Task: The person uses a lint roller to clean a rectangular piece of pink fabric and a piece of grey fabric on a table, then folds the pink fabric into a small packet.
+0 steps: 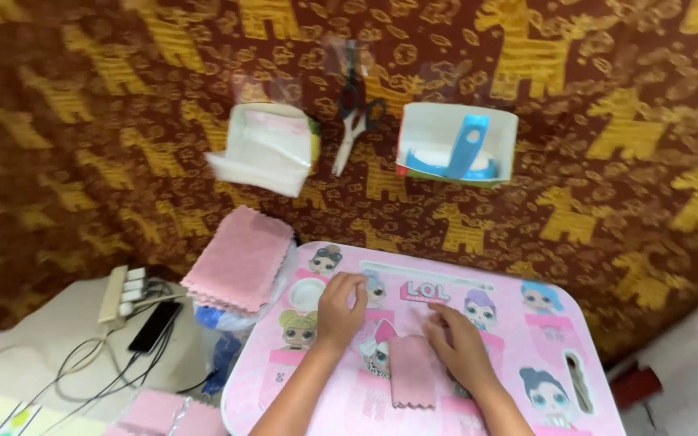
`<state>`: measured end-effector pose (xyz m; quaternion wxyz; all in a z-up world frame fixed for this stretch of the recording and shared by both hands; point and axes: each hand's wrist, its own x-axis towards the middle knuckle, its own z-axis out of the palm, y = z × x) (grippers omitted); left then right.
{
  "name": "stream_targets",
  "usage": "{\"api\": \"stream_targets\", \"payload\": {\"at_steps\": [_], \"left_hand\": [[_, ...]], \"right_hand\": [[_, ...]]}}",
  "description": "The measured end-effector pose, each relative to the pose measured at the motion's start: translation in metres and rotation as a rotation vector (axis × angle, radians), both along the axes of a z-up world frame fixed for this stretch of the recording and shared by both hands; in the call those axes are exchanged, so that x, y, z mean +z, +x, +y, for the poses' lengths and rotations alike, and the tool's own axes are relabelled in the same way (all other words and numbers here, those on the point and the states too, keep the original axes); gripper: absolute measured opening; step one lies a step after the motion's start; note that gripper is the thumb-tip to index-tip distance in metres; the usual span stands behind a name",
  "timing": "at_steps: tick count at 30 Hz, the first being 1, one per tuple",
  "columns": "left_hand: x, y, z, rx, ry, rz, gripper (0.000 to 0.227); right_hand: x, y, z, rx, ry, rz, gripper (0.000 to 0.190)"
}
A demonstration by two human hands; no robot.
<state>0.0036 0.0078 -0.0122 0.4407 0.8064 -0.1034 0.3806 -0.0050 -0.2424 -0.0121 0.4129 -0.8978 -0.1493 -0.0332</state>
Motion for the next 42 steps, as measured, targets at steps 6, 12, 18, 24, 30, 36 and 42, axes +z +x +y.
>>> {"api": "stream_targets", "payload": {"at_steps": [6,12,18,24,30,36,42], "left_hand": [[0.123,-0.010,0.029,0.400,0.330,-0.506,0.013],[0.221,0.012,0.106,0.461,0.615,-0.261,0.057],[0.250,0.025,0.165,0.213,0.918,0.122,0.055],[0.252,0.018,0.174,0.255,0.981,0.140,0.043],[0.261,0.012,0.181,0.298,0.955,-0.017,0.019],[0.264,0.012,0.191,0.333,0.931,-0.155,0.015],[0.277,-0.014,0.172,0.415,0.976,-0.413,0.020]], "right_hand": [[0.002,0.001,-0.002,0.023,-0.057,-0.004,0.046],[-0.001,0.009,0.001,-0.008,-0.044,0.086,0.047],[-0.014,0.020,0.000,-0.025,-0.115,0.109,0.045],[-0.008,0.017,0.001,-0.028,-0.109,0.123,0.045],[-0.010,0.018,0.000,-0.027,-0.077,0.124,0.045],[-0.015,0.024,-0.001,-0.027,-0.111,0.133,0.044],[-0.011,0.023,0.000,-0.034,-0.094,0.159,0.046]]}}
